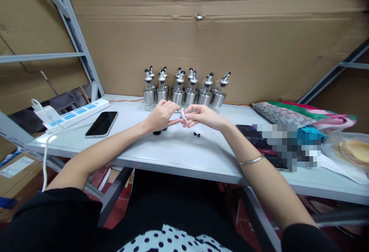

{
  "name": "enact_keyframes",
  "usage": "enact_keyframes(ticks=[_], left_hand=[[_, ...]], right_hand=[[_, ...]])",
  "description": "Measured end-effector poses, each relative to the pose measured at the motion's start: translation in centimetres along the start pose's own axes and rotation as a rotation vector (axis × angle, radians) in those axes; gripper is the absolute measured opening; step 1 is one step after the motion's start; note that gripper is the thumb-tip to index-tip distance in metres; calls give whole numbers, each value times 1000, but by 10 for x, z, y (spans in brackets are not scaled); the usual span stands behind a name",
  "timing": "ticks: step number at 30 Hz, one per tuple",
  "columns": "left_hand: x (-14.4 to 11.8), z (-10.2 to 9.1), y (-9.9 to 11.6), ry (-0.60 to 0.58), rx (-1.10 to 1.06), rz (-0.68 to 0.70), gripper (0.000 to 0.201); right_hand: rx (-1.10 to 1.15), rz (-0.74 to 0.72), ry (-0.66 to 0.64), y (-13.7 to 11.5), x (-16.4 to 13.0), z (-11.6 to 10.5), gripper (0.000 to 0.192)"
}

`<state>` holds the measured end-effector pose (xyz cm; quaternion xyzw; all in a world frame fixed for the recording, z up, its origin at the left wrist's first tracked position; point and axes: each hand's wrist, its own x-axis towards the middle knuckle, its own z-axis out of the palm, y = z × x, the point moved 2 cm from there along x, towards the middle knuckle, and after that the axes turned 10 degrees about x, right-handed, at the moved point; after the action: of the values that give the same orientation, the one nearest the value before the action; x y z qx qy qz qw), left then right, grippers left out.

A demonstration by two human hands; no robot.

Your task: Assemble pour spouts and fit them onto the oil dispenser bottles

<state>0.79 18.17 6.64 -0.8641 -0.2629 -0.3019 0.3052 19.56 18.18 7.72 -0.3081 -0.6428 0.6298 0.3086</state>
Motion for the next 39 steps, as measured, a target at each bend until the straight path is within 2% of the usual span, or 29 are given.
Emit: enact_keyframes(ticks=[6, 10, 16, 20, 25, 29, 32, 35, 37, 39], left_hand=[[0, 2, 4, -36, -15, 49, 38], [0, 1, 4, -40, 8, 52, 37], [-1, 0, 0, 11, 35, 44, 43], [-2, 4, 4, -18, 77, 84, 44], [-1, 4, 9, -77, 93, 67, 45], [0, 2, 8, -88, 78, 64, 44], [0, 0, 7, -56, 83, 75, 44], [0, 0, 5, -46, 62, 100, 44], [0, 1, 4, -70, 41, 107, 44], [0, 1, 3, -96, 26, 107, 45]], right_hand=[[-105, 33, -67, -2, -3, 2, 37], [-142, 61, -40, -2, -3, 3, 38], [-121, -9, 21, -3, 1, 6, 42], [-131, 6, -20, -2, 0, 10, 47], [-165, 54, -57, -2, -2, 16, 51], [-239, -9, -36, -2, 0, 13, 56], [-414, -64, 71, -2, 2, 0, 62], [-823, -40, 204, -2, 2, -15, 54], [-1041, 57, 210, -1, 1, -23, 44], [-1094, 176, 142, 1, -1, -27, 37]])
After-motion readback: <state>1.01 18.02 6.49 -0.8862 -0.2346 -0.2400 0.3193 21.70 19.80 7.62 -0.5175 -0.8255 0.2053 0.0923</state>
